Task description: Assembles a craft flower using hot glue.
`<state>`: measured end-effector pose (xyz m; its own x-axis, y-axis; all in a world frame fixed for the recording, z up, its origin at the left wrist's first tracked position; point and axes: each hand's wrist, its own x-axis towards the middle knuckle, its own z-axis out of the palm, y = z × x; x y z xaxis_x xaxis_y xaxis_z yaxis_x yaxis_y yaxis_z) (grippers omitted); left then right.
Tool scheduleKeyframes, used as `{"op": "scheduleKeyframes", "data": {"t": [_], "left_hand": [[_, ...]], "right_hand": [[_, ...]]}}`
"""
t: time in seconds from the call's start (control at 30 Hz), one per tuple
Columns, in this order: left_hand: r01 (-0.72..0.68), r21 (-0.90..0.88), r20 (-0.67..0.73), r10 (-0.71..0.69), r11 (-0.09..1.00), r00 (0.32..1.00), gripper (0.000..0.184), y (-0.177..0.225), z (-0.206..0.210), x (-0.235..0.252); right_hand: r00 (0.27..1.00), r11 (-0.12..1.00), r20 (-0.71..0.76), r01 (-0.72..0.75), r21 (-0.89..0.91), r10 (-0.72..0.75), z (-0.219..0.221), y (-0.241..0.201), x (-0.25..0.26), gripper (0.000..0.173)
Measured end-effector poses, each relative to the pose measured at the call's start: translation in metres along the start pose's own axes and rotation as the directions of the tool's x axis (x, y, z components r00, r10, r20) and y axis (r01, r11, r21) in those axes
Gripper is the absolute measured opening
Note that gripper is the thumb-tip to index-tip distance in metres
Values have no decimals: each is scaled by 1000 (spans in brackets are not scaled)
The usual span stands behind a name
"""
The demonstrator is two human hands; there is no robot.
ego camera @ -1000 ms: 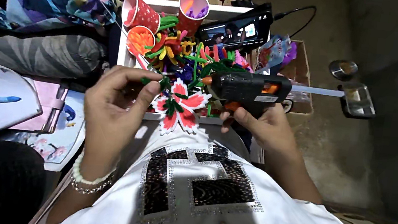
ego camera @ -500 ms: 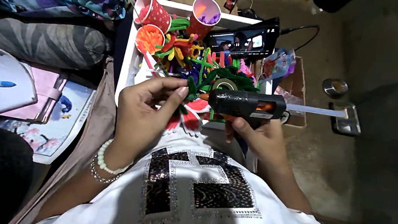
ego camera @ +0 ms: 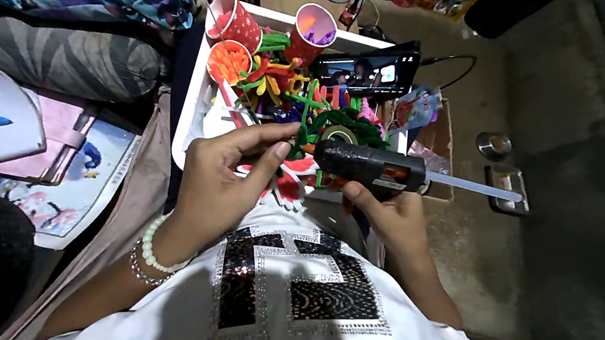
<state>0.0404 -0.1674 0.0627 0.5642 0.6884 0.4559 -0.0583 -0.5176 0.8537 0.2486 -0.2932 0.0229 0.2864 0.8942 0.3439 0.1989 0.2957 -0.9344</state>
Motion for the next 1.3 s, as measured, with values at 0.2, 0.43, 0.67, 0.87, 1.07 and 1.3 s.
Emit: {"op": "scheduleKeyframes", "data": {"t": [0.2,0.43,0.67,0.87,1.07,1.3], "left_hand": [[-92,4,24,92,996,996,28,-4,-1,1],[-30,1,-32,30,1000,999,25,1,1,-2],[0,-86,-47,-4,996,999,23,2,3,-3],[-33,-119,-56,27,992,998,15,-3,5,-3],[-86,-71,-76,81,994,994,10,-8,6,-2],[-120,-52,-53,118,991,992,7,-8,6,-3]], "right_hand": [[1000,999,-19,-23,-36,23,-1,-2,-3,19],[1000,992,-16,-11,-124,9,-1,-5,-5,20],[994,968,-73,59,-246,-79,1,-3,-3,20],[993,969,-86,60,-238,-83,1,-3,-5,21],[993,971,-91,51,-234,-74,1,-1,-7,21],[991,974,-92,78,-213,-100,1,0,-8,20]]}}
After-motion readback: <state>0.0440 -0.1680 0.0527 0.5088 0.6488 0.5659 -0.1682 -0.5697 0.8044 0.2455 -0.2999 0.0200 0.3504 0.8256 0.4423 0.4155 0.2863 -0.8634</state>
